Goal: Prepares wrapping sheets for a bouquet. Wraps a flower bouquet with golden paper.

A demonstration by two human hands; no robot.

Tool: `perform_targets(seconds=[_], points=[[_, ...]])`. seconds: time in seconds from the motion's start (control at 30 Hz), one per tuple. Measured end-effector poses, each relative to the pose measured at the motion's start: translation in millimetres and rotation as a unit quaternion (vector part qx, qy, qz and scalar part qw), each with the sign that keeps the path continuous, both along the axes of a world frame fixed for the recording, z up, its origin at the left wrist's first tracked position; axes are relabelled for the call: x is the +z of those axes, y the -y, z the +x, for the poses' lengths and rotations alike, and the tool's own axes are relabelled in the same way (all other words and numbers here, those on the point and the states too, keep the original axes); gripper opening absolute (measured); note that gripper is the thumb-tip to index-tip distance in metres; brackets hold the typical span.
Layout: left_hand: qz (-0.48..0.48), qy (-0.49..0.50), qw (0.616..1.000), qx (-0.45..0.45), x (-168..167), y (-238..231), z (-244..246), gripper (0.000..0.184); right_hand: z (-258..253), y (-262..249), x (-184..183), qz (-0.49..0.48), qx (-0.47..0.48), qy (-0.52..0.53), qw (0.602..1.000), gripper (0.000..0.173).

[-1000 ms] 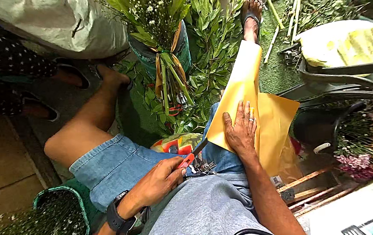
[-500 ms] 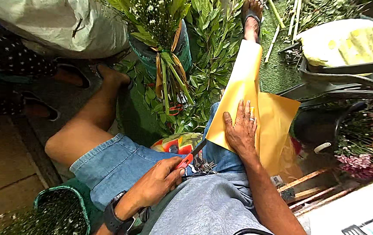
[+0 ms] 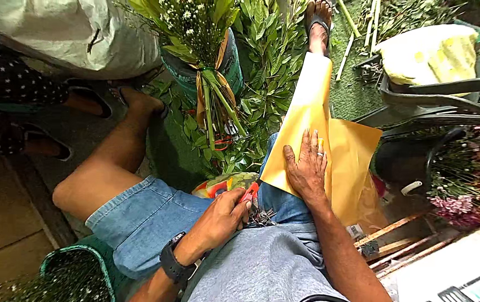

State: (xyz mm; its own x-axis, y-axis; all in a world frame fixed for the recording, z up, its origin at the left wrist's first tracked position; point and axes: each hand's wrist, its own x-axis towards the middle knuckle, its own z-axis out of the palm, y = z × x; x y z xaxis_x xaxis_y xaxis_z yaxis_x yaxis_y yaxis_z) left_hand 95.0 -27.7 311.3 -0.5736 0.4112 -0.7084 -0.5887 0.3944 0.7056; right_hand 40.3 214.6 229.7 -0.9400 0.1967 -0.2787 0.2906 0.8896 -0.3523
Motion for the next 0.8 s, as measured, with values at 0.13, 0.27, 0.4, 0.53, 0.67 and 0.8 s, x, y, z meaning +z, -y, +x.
perform_targets(seconds=[0.13,0.27,0.4,0.53,0.67,0.8], points=[[0.002,0.008,1.000,0.021,0.6,-10.8,-8.1,0.026,-0.6,1.6,0.0,0.001,-0.002,0.000,1.000,0.083],[-0.004,0.015,1.000,0.024,-1.2,-14.9,-13.1,0.025,0.0,-0.4,-0.3,0.002,-0.005,-0.005,1.000,0.083],[-0.001,0.011,1.000,0.025,2.8,-5.6,-10.9,0.028,1.1,1.7,0.2,-0.005,0.000,-0.007,1.000,0.083],[0.007,0.019,0.999,0.032,0.3,-9.1,-17.9,0.027,1.1,2.4,0.3,0.005,0.003,-0.005,1.000,0.083],[0.020,0.014,0.998,0.054,-1.1,-8.3,-20.5,0.027,1.3,2.9,0.1,0.008,0.003,-0.008,1.000,0.082],[0.029,0.023,0.997,0.072,-6.3,-12.0,-26.5,0.025,0.6,4.6,0.9,0.023,0.008,0.002,1.000,0.082]])
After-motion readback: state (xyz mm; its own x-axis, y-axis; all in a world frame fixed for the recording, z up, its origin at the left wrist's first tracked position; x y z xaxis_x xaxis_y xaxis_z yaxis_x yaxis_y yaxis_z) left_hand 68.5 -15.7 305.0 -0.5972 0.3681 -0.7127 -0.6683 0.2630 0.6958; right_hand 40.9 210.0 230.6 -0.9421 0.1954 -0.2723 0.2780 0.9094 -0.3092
